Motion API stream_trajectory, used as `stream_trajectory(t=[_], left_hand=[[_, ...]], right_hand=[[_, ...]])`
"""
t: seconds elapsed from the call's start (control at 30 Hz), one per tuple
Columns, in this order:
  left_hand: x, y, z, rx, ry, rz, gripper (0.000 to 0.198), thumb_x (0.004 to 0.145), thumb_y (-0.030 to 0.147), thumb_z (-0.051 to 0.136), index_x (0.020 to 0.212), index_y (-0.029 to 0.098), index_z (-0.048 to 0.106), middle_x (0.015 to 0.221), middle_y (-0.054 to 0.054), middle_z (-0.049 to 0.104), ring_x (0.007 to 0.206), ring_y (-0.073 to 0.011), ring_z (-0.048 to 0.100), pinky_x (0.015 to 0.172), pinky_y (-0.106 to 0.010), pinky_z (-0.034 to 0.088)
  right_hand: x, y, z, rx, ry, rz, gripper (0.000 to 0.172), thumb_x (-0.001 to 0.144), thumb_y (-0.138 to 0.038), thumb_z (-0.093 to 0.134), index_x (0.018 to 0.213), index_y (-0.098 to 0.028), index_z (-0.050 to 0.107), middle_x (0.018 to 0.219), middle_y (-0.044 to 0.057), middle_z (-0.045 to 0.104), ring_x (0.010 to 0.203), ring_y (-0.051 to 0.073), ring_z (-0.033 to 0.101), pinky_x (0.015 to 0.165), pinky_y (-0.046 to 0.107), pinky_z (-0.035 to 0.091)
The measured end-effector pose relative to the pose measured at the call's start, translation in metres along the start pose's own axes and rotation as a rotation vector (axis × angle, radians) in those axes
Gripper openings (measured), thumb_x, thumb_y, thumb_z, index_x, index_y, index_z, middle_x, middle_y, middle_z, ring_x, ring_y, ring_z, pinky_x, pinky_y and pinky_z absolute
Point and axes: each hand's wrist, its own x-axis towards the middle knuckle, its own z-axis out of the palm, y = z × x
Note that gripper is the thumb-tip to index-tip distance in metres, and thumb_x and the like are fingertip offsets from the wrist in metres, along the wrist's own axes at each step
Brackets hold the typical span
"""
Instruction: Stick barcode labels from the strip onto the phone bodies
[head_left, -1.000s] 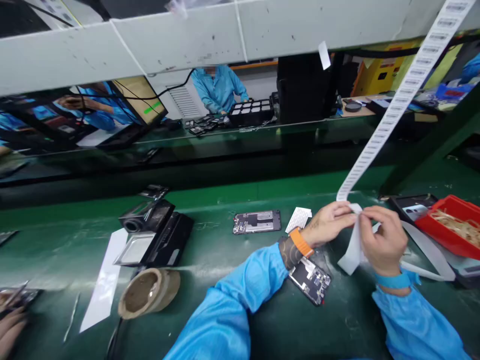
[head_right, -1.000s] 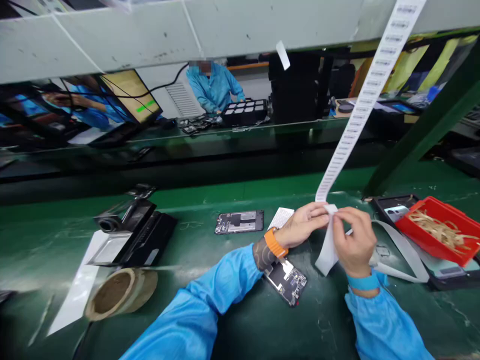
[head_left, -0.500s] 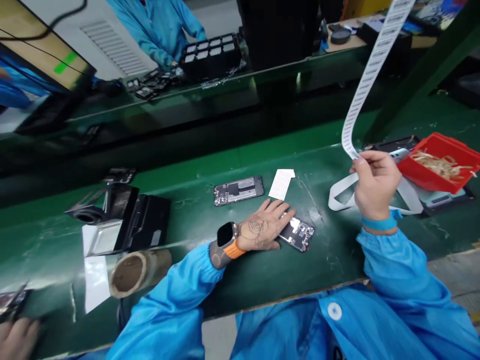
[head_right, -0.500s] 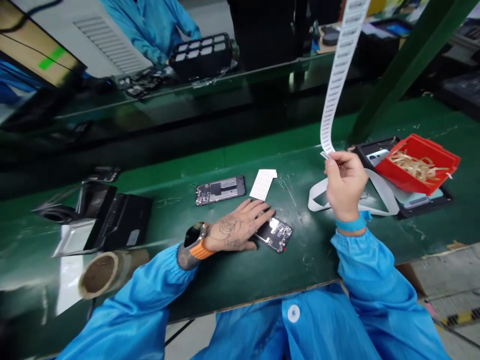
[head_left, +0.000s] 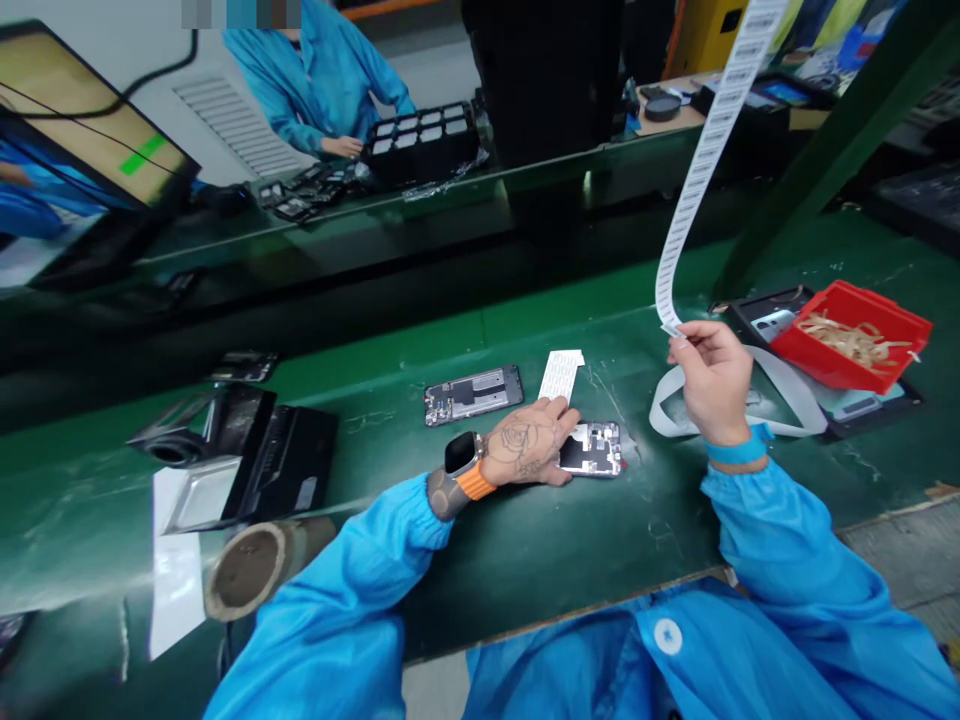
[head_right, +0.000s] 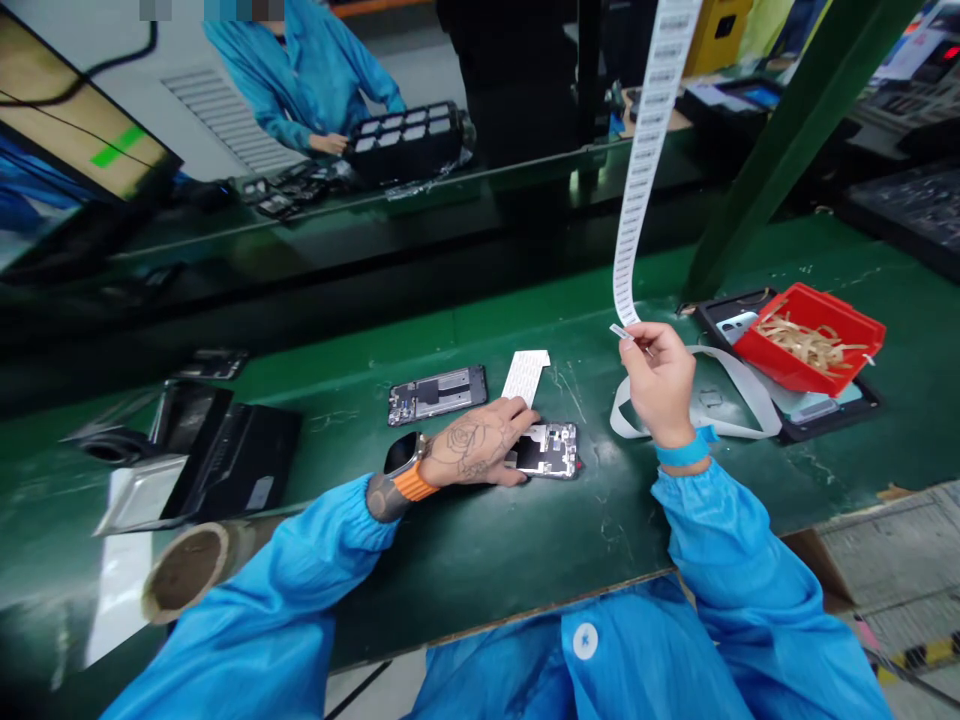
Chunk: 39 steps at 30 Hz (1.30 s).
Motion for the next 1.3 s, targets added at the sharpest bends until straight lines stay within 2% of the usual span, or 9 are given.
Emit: stream_trajectory(t=[0.13,0.23,0.4,0.5,0.6,0.67,0.87,1.13,1.3], left_hand=[[0.008,0.006,-0.001,-0.383,0.236,-0.166,0.065,0.071,0.048,0.077,0.12,0.012,0.055,0.118,-0.014,0.059,0.096,-0.0284,0.06,0.085,-0.042,0.05],[0.022,0.009,0.001,-0.919,0.355,-0.205,0.059,0.07,0.046,0.079,0.116,0.016,0.057,0.11,-0.011,0.066,0.095,-0.0254,0.063,0.088,-0.042,0.049],[0.047,0.009,-0.002,-2.064,0.406,-0.135,0.046,0.077,0.04,0.072,0.112,0.012,0.063,0.119,-0.016,0.067,0.101,-0.0257,0.066,0.091,-0.041,0.051],[0.057,0.005,-0.011,-2.373,0.477,-0.087,0.053,0.09,0.053,0.049,0.11,0.007,0.066,0.113,-0.019,0.07,0.098,-0.0276,0.068,0.091,-0.044,0.053],[0.063,-0.002,-0.018,-2.395,0.597,-0.039,0.072,0.098,0.063,0.025,0.113,0.006,0.066,0.109,-0.019,0.071,0.09,-0.0258,0.07,0.084,-0.041,0.055],[0.064,-0.005,-0.019,-2.356,0.624,-0.002,0.075,0.099,0.064,0.02,0.116,0.007,0.066,0.108,-0.018,0.071,0.088,-0.0247,0.07,0.08,-0.04,0.056],[0.062,0.001,-0.02,-2.274,0.644,0.012,0.072,0.099,0.064,0.019,0.115,0.012,0.067,0.111,-0.015,0.07,0.09,-0.0222,0.068,0.082,-0.038,0.056],[0.058,0.008,-0.023,-2.268,0.657,0.049,0.068,0.1,0.061,0.022,0.114,0.012,0.067,0.11,-0.013,0.069,0.088,-0.0209,0.067,0.079,-0.036,0.056],[0.058,0.013,-0.024,-2.292,0.712,0.001,0.064,0.101,0.059,0.026,0.112,0.011,0.067,0.106,-0.014,0.07,0.087,-0.0205,0.067,0.076,-0.034,0.057]], right_hand=[[-0.007,0.004,0.006,0.154,-0.117,0.043,0.03,0.081,-0.029,0.072,0.109,-0.025,0.063,0.098,0.002,0.066,0.083,0.016,0.064,0.069,0.031,0.056],[-0.011,0.003,0.013,0.262,-0.139,0.071,0.039,0.081,-0.032,0.072,0.118,-0.028,0.06,0.111,0.004,0.064,0.092,0.017,0.065,0.073,0.032,0.058],[-0.014,-0.016,0.023,0.445,0.077,0.199,0.017,0.081,-0.03,0.072,0.094,-0.024,0.064,0.082,-0.002,0.063,0.066,0.01,0.058,0.059,0.024,0.051],[-0.03,-0.037,0.033,0.469,-0.139,0.352,0.014,0.08,-0.03,0.072,0.082,-0.022,0.061,0.06,-0.005,0.056,0.049,0.009,0.05,0.045,0.021,0.04],[-0.05,-0.055,0.046,0.301,-0.493,0.477,0.014,0.079,-0.031,0.072,0.078,-0.02,0.064,0.052,-0.005,0.055,0.041,0.008,0.045,0.039,0.021,0.035],[-0.059,-0.061,0.053,0.168,-0.586,0.476,0.014,0.078,-0.032,0.072,0.077,-0.019,0.065,0.053,-0.004,0.056,0.042,0.009,0.046,0.04,0.023,0.036],[-0.059,-0.054,0.056,-0.013,-0.507,0.378,0.018,0.08,-0.036,0.069,0.074,-0.019,0.066,0.058,-0.002,0.059,0.048,0.011,0.049,0.044,0.024,0.037],[-0.058,-0.06,0.055,-0.118,-0.541,0.298,0.017,0.082,-0.035,0.067,0.075,-0.02,0.067,0.067,0.001,0.066,0.061,0.015,0.06,0.057,0.027,0.046],[-0.058,-0.059,0.056,-0.321,-0.54,0.159,0.016,0.084,-0.032,0.065,0.072,-0.023,0.059,0.062,-0.002,0.062,0.056,0.014,0.057,0.056,0.028,0.042]])
